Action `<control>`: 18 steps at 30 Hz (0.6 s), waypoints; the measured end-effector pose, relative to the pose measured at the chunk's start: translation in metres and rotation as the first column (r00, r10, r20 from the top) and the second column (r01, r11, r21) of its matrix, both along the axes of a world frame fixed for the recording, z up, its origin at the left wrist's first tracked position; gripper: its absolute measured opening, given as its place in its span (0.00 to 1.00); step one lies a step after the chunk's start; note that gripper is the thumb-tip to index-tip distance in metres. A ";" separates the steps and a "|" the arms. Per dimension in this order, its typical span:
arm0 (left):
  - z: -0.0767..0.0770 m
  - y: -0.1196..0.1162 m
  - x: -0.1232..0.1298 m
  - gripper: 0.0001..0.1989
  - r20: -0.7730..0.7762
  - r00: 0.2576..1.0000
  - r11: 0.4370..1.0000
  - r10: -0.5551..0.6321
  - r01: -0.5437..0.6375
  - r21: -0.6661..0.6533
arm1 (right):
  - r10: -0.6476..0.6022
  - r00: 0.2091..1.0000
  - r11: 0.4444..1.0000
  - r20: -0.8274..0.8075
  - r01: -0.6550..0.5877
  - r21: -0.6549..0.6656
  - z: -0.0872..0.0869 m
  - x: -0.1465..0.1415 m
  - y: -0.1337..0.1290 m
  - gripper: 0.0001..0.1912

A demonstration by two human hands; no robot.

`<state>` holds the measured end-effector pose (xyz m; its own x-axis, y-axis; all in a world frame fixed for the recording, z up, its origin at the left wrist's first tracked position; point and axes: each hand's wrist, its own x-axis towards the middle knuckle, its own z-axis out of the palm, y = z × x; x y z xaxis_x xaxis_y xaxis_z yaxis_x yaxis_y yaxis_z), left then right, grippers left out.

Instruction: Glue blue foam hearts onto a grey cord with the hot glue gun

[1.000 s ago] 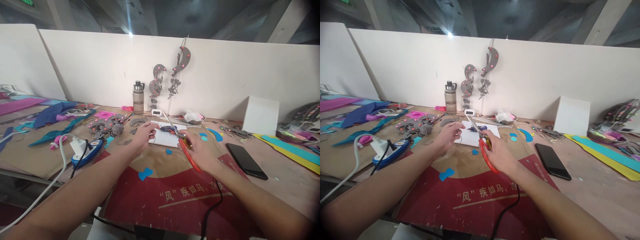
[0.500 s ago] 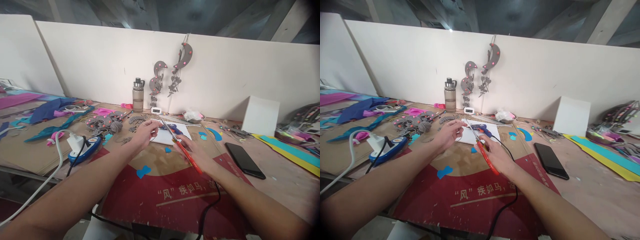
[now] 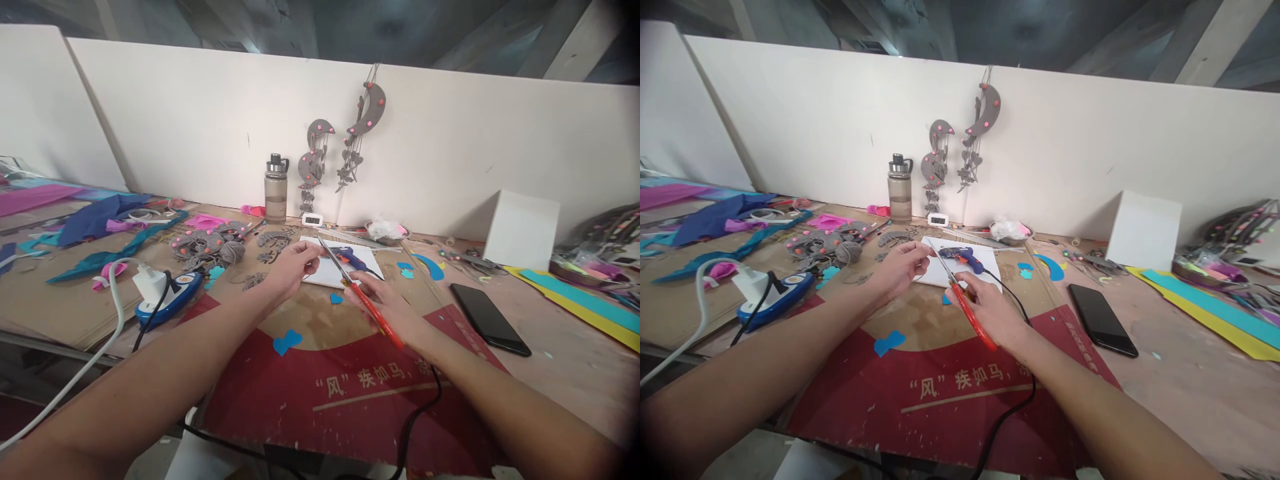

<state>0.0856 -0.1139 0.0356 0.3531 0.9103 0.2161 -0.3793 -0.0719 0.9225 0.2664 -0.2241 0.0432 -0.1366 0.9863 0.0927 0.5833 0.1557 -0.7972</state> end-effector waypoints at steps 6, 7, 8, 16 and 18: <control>-0.001 0.002 -0.001 0.07 -0.016 1.000 1.000 0.003 -0.003 0.004 | -0.003 1.000 1.000 -0.025 0.003 -0.013 -0.001 -0.001 0.000 0.22; -0.001 0.002 -0.001 0.07 -0.015 1.000 1.000 0.001 -0.001 0.005 | -0.001 0.999 1.000 -0.032 0.000 -0.016 -0.001 -0.001 0.000 0.21; 0.000 0.002 -0.001 0.07 -0.014 1.000 1.000 -0.001 0.001 0.005 | 0.002 0.999 1.000 -0.039 -0.003 -0.020 -0.001 -0.002 0.000 0.21; 0.000 0.001 -0.001 0.09 -0.035 0.999 1.000 -0.020 0.020 0.006 | -0.002 0.995 1.000 -0.098 0.001 -0.007 -0.005 -0.005 -0.001 0.21; -0.001 0.003 -0.002 0.11 -0.035 0.999 1.000 -0.011 0.011 0.009 | -0.018 0.996 1.000 -0.091 0.019 0.012 -0.005 -0.005 -0.001 0.22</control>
